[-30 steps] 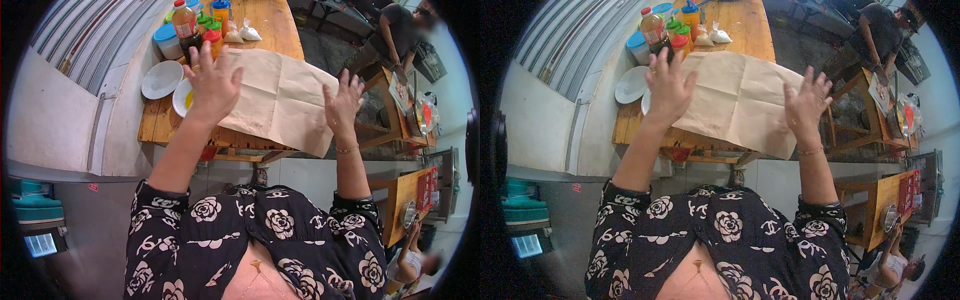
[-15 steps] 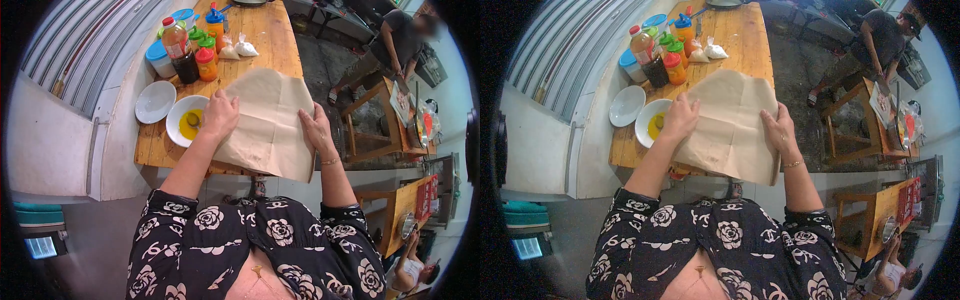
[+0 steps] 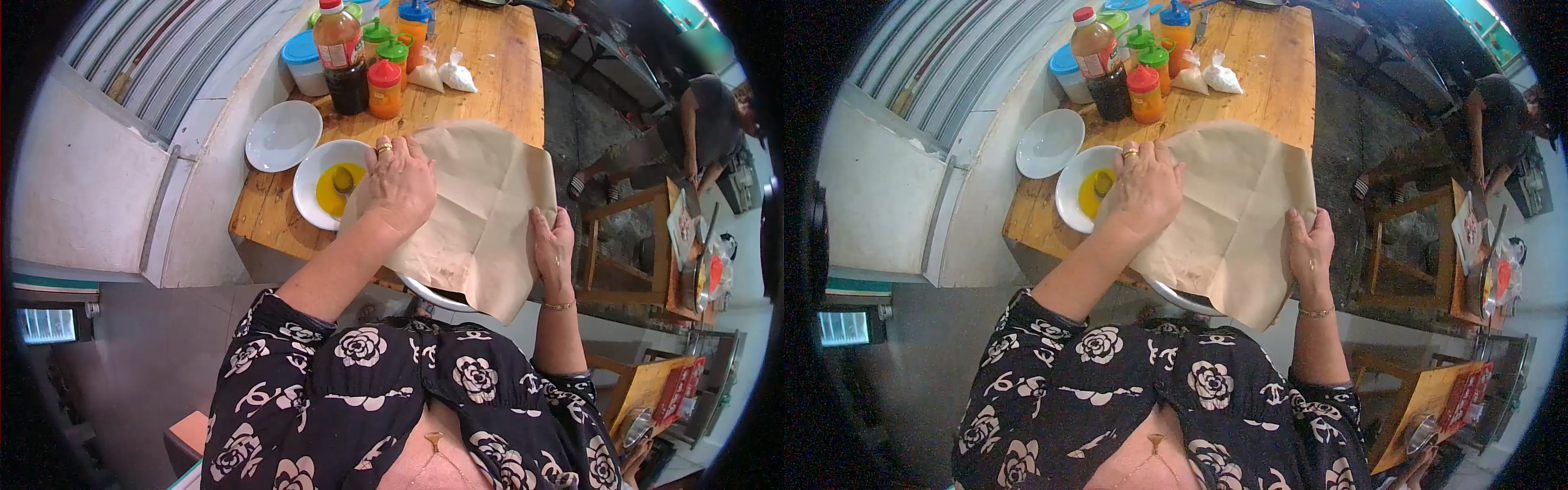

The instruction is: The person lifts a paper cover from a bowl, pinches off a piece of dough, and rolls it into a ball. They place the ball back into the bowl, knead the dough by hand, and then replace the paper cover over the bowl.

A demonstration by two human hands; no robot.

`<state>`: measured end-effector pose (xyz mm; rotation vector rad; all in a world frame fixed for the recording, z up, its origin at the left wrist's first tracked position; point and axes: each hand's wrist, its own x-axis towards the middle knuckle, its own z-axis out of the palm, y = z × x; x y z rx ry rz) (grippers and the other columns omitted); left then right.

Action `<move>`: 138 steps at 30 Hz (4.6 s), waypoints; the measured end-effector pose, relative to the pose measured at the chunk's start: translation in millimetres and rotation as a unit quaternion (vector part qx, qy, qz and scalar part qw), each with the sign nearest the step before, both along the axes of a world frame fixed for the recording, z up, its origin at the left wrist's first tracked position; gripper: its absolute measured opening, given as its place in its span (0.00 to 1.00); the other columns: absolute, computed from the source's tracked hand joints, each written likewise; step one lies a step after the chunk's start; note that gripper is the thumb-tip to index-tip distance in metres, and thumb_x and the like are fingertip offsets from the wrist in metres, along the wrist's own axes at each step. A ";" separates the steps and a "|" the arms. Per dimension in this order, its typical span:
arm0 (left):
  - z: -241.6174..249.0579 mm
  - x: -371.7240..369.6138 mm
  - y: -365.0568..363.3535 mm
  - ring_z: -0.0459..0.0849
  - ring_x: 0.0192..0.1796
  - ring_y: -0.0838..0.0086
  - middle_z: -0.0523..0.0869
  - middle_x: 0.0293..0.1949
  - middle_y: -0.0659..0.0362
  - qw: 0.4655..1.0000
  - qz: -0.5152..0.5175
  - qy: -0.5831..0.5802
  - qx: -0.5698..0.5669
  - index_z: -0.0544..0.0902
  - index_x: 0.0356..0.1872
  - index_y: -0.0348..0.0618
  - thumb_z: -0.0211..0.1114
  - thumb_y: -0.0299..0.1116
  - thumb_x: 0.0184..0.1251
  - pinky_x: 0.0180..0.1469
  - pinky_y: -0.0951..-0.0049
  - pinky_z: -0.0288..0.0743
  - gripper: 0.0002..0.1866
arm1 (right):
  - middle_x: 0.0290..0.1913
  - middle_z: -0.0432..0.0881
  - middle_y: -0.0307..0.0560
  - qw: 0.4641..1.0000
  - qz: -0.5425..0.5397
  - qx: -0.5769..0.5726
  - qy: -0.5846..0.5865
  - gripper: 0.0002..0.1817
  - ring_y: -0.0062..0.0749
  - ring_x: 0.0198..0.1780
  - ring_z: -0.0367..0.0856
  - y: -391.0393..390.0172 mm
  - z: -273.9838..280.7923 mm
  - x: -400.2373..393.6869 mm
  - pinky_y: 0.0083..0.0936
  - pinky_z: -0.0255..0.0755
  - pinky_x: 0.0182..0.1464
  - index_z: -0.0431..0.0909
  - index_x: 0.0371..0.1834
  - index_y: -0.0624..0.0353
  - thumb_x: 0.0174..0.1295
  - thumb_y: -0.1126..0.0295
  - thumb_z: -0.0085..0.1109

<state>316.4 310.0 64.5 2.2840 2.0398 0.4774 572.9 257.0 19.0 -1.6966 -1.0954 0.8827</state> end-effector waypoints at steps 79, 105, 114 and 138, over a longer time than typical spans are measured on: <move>52.2 9.5 87.0 0.69 0.66 0.47 0.72 0.64 0.39 0.932 -0.269 -0.192 0.150 0.80 0.55 0.37 0.51 0.42 0.75 0.69 0.57 0.60 0.20 | 0.77 0.54 0.56 0.926 0.288 0.168 -0.179 0.31 0.55 0.79 0.41 103.1 119.4 43.6 0.50 0.44 0.75 0.70 0.69 0.49 0.68 0.44 0.50; -16.4 62.1 179.5 0.82 0.51 0.47 0.83 0.48 0.43 0.997 -0.013 -0.038 -0.060 0.80 0.47 0.43 0.47 0.47 0.74 0.55 0.49 0.73 0.20 | 0.43 0.84 0.53 0.942 0.285 -0.052 -0.170 0.25 0.32 0.45 0.81 211.9 32.7 31.8 0.28 0.72 0.50 0.79 0.52 0.65 0.67 0.51 0.57; -21.1 21.7 191.3 0.79 0.51 0.41 0.82 0.46 0.37 0.977 -0.123 -0.101 -0.141 0.79 0.46 0.37 0.45 0.48 0.76 0.54 0.50 0.71 0.23 | 0.55 0.81 0.57 0.954 0.285 -0.055 -0.074 0.29 0.40 0.59 0.78 208.6 13.9 51.7 0.31 0.66 0.63 0.75 0.59 0.66 0.74 0.49 0.40; -28.6 5.7 172.1 0.80 0.50 0.41 0.83 0.42 0.36 0.988 -0.045 -0.089 -0.120 0.78 0.42 0.36 0.43 0.49 0.76 0.53 0.47 0.71 0.24 | 0.56 0.80 0.52 0.980 0.199 0.007 0.006 0.25 0.33 0.58 0.76 168.5 10.7 45.1 0.27 0.66 0.62 0.72 0.63 0.64 0.71 0.57 0.50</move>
